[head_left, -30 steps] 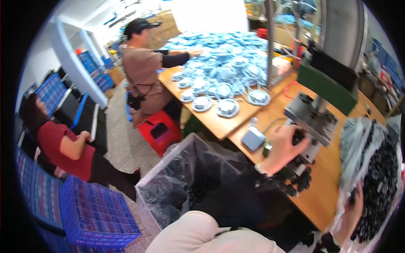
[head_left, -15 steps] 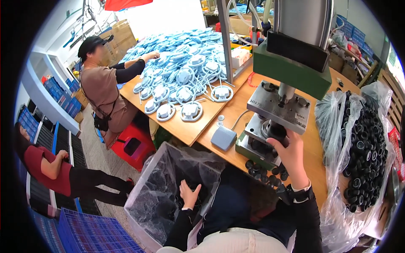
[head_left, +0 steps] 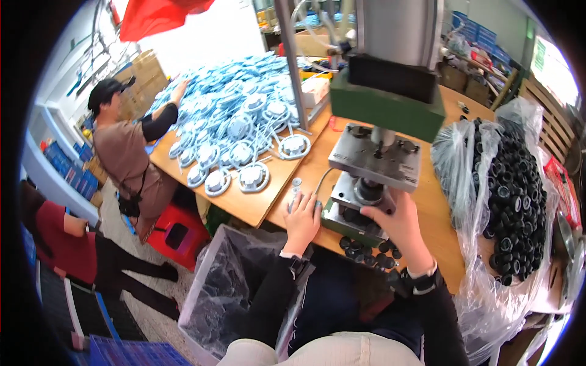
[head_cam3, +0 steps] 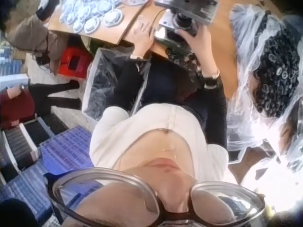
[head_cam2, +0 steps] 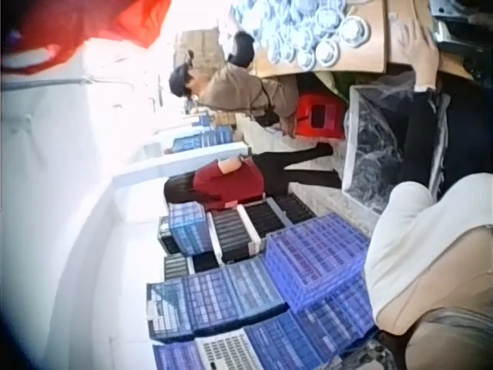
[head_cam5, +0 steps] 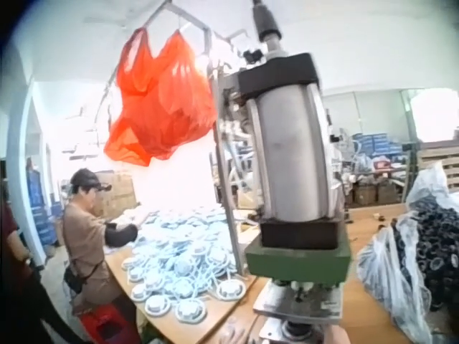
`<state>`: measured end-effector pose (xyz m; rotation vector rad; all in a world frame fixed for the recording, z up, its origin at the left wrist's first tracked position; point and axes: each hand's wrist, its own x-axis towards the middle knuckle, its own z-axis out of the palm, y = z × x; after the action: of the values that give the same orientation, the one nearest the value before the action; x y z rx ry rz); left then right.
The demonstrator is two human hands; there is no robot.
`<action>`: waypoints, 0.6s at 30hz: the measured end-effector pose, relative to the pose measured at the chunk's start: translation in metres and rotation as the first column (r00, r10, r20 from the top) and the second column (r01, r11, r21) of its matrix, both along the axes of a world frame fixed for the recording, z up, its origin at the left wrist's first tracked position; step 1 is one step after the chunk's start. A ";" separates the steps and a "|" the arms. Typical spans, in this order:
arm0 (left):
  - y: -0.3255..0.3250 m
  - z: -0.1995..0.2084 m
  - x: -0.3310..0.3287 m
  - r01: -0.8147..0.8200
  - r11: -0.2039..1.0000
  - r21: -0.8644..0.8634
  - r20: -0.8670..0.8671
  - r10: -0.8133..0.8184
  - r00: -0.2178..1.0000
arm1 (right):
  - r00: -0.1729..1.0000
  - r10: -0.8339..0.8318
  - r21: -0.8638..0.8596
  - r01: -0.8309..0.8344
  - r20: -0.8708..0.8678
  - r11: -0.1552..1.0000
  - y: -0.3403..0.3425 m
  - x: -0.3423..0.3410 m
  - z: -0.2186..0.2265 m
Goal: Assembling small black plastic components using a pneumatic press and sorting them into containers.
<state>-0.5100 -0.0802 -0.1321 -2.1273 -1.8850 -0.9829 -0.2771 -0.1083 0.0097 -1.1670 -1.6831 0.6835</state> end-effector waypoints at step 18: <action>-0.029 0.068 0.070 0.260 0.913 0.315 0.345 -0.365 0.865 | 0.751 -0.454 -0.063 0.545 0.479 0.836 -0.112 0.313 -0.089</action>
<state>-0.4397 -0.1088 -0.0636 -2.2424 -1.4491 -1.7457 0.0362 -0.2207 -0.0793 -1.9518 -1.5633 0.2448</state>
